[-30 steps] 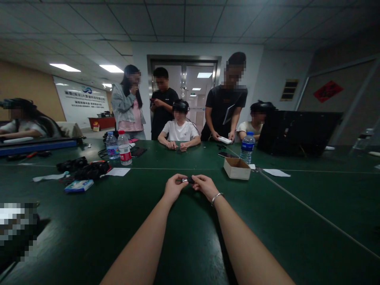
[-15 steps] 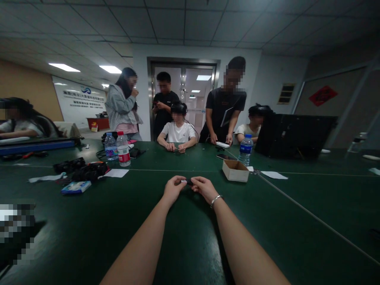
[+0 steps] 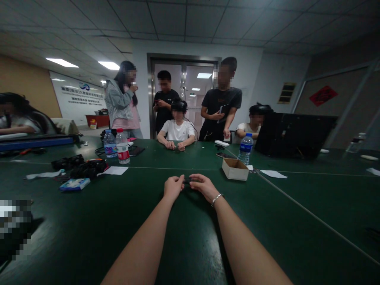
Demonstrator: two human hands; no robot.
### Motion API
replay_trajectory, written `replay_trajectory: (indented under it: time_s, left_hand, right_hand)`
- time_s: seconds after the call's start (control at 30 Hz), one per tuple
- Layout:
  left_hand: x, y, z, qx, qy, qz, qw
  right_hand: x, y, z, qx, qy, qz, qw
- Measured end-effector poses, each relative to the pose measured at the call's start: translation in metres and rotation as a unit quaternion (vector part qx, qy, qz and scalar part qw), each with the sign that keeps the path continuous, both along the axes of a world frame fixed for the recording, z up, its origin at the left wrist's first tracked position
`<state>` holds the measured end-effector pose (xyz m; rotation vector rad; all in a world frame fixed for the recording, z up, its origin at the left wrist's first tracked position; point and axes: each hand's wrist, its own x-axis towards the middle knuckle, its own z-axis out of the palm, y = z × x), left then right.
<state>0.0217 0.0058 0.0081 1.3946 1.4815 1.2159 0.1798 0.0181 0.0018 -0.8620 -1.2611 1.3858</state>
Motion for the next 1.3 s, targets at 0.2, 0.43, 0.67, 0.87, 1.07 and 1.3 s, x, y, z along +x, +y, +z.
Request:
replay_trajectory:
  time_s: [0.2,0.43,0.67,0.87,1.07,1.3]
  left_hand:
    - [0.001,0.001,0.000,-0.001,-0.009,-0.005,1.000]
    - [0.000,0.009,-0.009,0.016,-0.083,-0.034,0.996]
    - [-0.004,0.012,-0.013,0.014,-0.186,-0.098,0.978]
    - [-0.007,0.009,-0.012,0.034,-0.218,-0.117,0.968]
    - [-0.011,0.008,-0.010,0.018,-0.236,-0.136,0.962]
    - [-0.010,0.005,-0.009,0.031,-0.221,-0.137,0.965]
  right_hand:
    - [-0.001,-0.002,0.002,0.009,-0.013,-0.009,1.000]
    - [0.000,0.003,-0.003,-0.002,-0.003,-0.010,1.000]
    - [0.001,0.001,-0.001,-0.016,0.006,-0.003,1.000]
    - [-0.001,0.000,0.000,-0.007,0.011,-0.021,1.000]
    - [0.002,-0.003,0.002,0.002,0.012,0.012,1.000]
    - [0.000,0.000,0.000,0.003,0.005,0.000,1.000]
